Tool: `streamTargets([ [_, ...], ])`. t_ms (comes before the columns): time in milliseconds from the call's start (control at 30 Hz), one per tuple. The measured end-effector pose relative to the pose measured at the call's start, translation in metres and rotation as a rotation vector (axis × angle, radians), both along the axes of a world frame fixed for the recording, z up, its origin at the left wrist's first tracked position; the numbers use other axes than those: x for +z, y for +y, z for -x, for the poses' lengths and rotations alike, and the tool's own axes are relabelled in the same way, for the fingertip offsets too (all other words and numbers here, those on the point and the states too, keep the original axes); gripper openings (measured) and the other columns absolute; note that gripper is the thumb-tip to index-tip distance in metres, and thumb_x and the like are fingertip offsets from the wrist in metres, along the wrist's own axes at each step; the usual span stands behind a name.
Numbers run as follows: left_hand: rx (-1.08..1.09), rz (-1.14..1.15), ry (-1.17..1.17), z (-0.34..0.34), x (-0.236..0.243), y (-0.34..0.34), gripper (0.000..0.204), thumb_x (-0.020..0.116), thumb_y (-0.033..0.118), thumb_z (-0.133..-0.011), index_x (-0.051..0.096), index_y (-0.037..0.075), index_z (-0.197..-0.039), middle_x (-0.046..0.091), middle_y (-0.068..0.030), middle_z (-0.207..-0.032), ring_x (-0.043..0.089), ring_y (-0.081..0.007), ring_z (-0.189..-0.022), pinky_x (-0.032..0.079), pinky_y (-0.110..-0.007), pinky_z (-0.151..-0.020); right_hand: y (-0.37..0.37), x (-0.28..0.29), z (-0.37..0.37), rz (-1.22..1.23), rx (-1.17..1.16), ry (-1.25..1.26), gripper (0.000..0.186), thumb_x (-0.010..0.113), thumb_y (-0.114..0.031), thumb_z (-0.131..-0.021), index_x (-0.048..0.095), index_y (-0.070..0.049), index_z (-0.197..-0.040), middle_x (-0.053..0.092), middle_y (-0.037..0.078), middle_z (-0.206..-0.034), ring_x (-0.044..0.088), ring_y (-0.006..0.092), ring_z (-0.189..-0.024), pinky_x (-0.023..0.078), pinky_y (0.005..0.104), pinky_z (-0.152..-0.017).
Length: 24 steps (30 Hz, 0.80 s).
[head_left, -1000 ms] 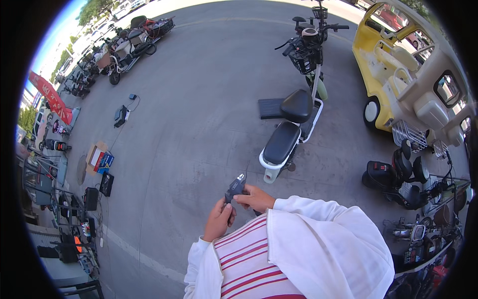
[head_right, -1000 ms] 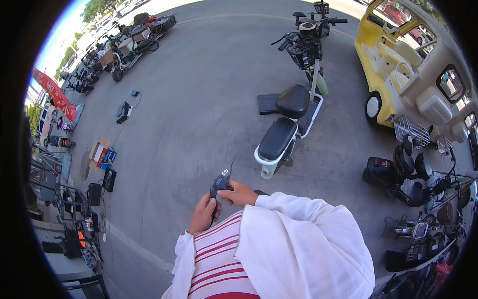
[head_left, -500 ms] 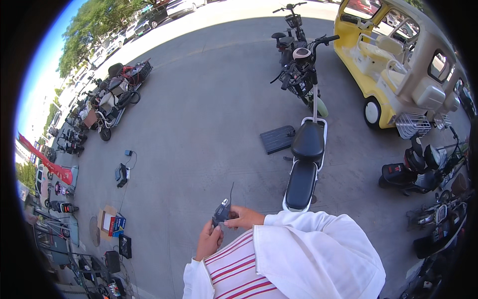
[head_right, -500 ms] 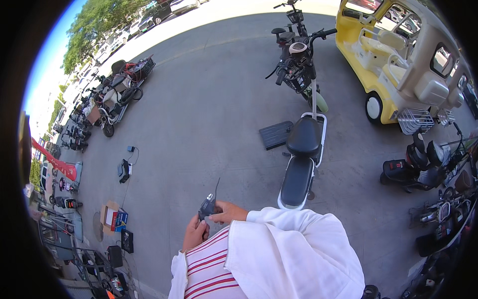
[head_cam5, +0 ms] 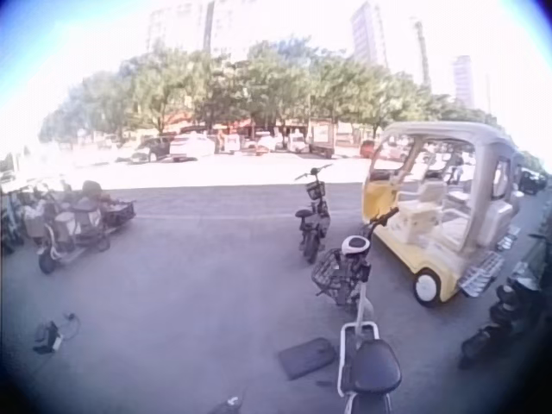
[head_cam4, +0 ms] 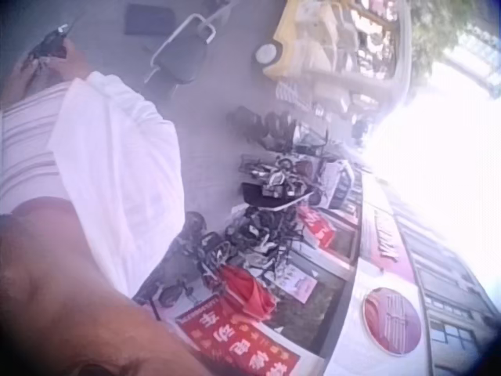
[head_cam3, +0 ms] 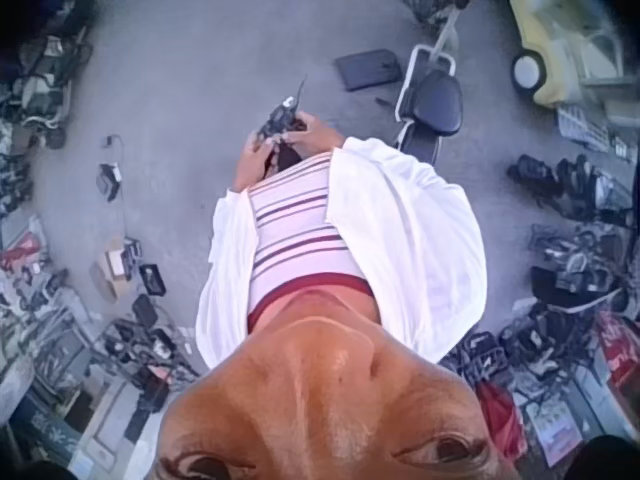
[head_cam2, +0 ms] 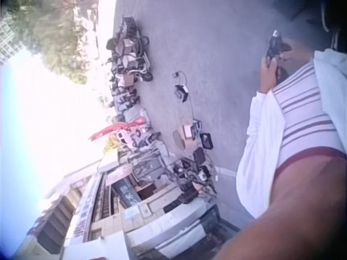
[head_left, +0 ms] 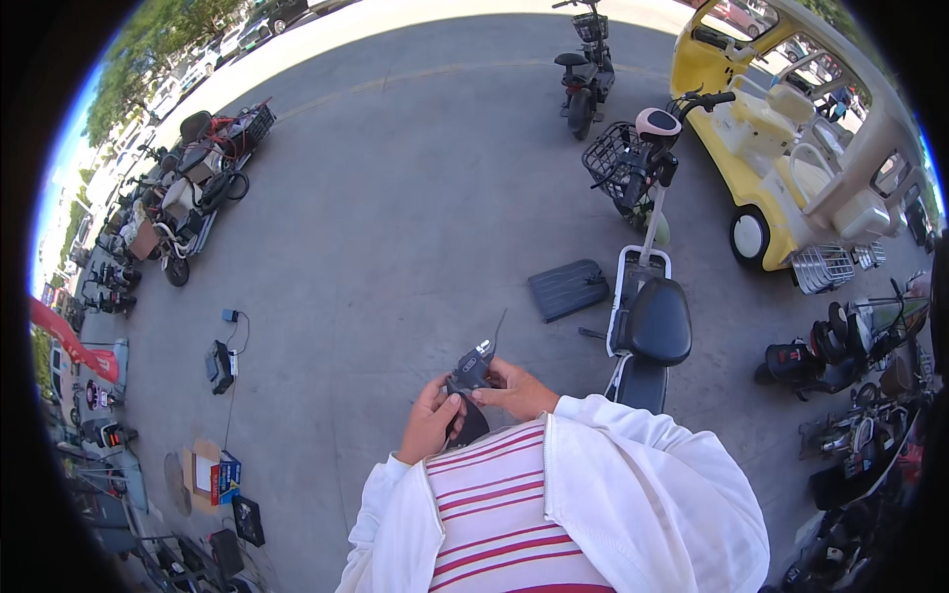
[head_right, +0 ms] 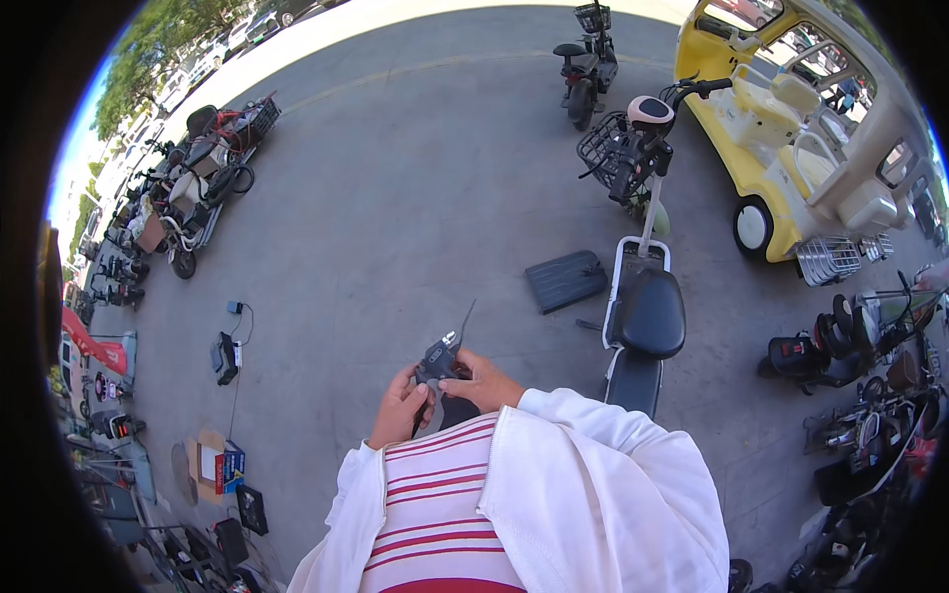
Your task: The person repairs an electric scooter's handlebar assembly. They use pliers to strip wire insulation, a screwdriver to loosen and tighten screws, and scissors to cut zip ties. The person then removes the handlebar grip and inspects the throttle assembly.
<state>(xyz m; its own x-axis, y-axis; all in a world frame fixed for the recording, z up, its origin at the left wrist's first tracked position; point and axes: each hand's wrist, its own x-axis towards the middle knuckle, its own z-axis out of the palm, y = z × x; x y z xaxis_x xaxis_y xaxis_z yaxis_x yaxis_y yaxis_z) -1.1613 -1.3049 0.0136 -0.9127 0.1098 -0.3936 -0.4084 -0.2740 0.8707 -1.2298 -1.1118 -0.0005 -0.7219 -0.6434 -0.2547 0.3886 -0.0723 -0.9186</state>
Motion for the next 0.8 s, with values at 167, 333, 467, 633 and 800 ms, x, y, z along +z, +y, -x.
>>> streamTargets([
  [167,-0.086,0.029,0.084,0.140,0.028,-0.082,0.049,0.055,0.018,-0.099,0.037,0.004,-0.143,0.057,-0.0035,-0.081,0.050,-0.0080,-0.060,0.039,-0.022,-0.049,-0.079,0.023,0.119,0.015,-0.156,0.000,0.049,0.063,-0.015,-0.092,0.045,0.000,-0.136,0.057,0.013,-0.124,0.058,0.0203,-0.108,0.049,0.0340,-0.091],
  [333,-0.132,0.010,0.159,0.273,0.050,-0.137,0.047,0.054,0.019,-0.099,0.039,0.005,-0.142,0.056,-0.0022,-0.080,0.049,-0.0071,-0.059,0.038,-0.020,-0.050,-0.129,0.044,0.229,-0.045,-0.256,0.078,0.043,0.060,-0.019,-0.095,0.050,0.004,-0.131,0.062,0.012,-0.116,0.060,0.0154,-0.097,0.050,0.0294,-0.084],
  [467,-0.177,0.060,0.154,0.374,0.054,-0.153,0.045,0.054,0.017,-0.099,0.043,0.006,-0.141,0.055,-0.0015,-0.079,0.049,-0.0060,-0.060,0.039,-0.020,-0.051,-0.147,0.038,0.315,0.016,-0.339,0.124,0.039,0.058,-0.020,-0.097,0.053,0.003,-0.129,0.063,0.012,-0.114,0.060,0.0159,-0.097,0.048,0.0297,-0.086],
  [633,-0.205,0.105,0.187,0.514,0.040,-0.167,0.045,0.054,0.016,-0.099,0.043,0.006,-0.142,0.056,-0.0016,-0.079,0.049,-0.0059,-0.060,0.039,-0.020,-0.051,-0.170,0.010,0.449,0.148,-0.456,0.129,0.039,0.059,-0.020,-0.097,0.054,0.003,-0.128,0.064,0.011,-0.111,0.060,0.0159,-0.097,0.049,0.0303,-0.087],
  [800,-0.176,0.128,0.039,0.665,0.047,-0.176,0.042,0.053,0.017,-0.099,0.045,0.006,-0.139,0.056,-0.0023,-0.080,0.050,-0.0073,-0.060,0.039,-0.022,-0.049,-0.181,0.012,0.604,0.071,-0.413,0.012,0.039,0.056,-0.023,-0.098,0.055,0.004,-0.126,0.064,0.011,-0.107,0.063,0.0167,-0.092,0.051,0.0293,-0.078],
])
